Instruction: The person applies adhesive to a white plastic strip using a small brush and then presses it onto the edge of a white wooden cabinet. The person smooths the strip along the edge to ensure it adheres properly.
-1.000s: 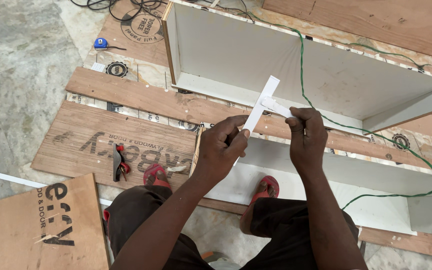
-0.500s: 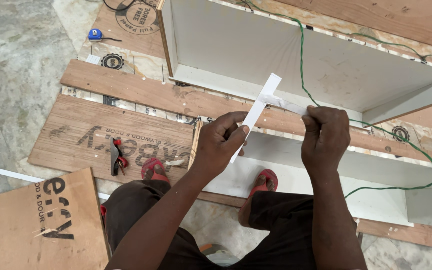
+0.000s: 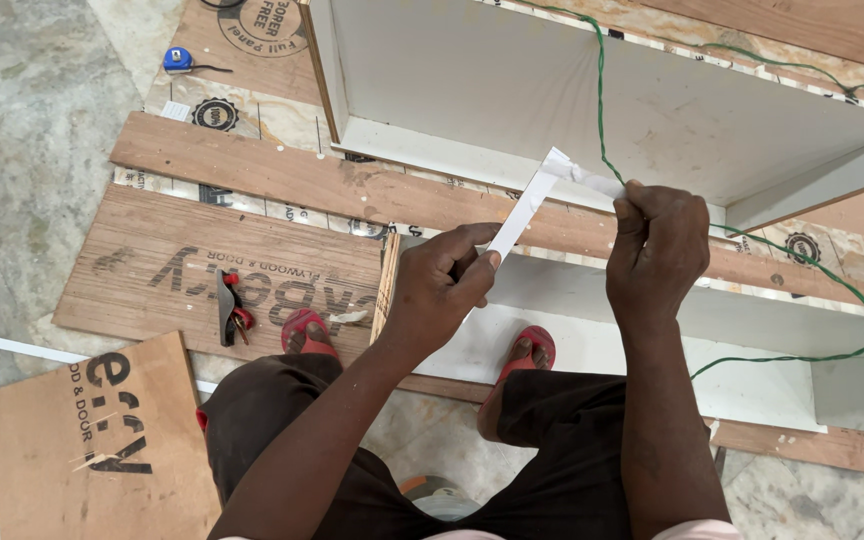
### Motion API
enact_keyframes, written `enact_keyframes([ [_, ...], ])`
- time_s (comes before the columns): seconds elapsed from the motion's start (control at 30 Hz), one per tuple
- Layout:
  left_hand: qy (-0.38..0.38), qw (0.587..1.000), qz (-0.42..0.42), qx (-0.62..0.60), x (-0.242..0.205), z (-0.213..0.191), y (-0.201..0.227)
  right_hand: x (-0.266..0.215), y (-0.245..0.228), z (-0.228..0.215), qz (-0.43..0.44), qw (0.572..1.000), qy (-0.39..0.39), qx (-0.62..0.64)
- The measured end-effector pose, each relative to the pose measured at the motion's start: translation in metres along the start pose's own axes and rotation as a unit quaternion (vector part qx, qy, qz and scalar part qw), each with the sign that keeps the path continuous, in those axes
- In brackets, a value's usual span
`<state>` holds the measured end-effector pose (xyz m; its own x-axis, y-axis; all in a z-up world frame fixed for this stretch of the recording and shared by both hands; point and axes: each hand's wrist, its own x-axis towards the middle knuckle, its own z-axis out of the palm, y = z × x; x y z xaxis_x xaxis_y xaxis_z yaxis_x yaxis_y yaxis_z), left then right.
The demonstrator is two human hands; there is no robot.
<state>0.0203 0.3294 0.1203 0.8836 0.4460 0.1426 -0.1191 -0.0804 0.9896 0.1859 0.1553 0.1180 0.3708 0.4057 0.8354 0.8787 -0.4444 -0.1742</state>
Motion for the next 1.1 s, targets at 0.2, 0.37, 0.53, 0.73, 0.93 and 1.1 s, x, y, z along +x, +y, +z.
enact_keyframes([
  [0.2, -0.002, 1.0, -0.001, 0.013, -0.001, 0.001, 0.0, -0.006, 0.014, 0.005, 0.062, 0.997, 0.021, 0.047],
  [0.37, 0.001, 1.0, 0.004, 0.017, 0.0, 0.001, -0.001, -0.011, 0.016, -0.001, 0.109, 0.988, 0.016, 0.109],
  [0.53, 0.02, 1.0, -0.005, 0.011, 0.001, 0.003, 0.002, -0.012, 0.003, -0.008, 0.067, 0.991, -0.02, 0.112],
  [0.73, 0.055, 0.998, -0.003, 0.006, 0.002, 0.003, 0.005, -0.009, -0.005, -0.013, 0.057, 0.992, -0.054, 0.098],
  [0.93, 0.064, 0.997, 0.021, 0.023, 0.001, 0.002, 0.004, -0.004, -0.013, -0.009, 0.003, 0.996, -0.06, 0.066],
  [1.1, 0.085, 0.982, 0.116, 0.124, -0.001, 0.003, 0.003, 0.0, -0.017, -0.006, -0.01, 0.999, -0.034, 0.031],
])
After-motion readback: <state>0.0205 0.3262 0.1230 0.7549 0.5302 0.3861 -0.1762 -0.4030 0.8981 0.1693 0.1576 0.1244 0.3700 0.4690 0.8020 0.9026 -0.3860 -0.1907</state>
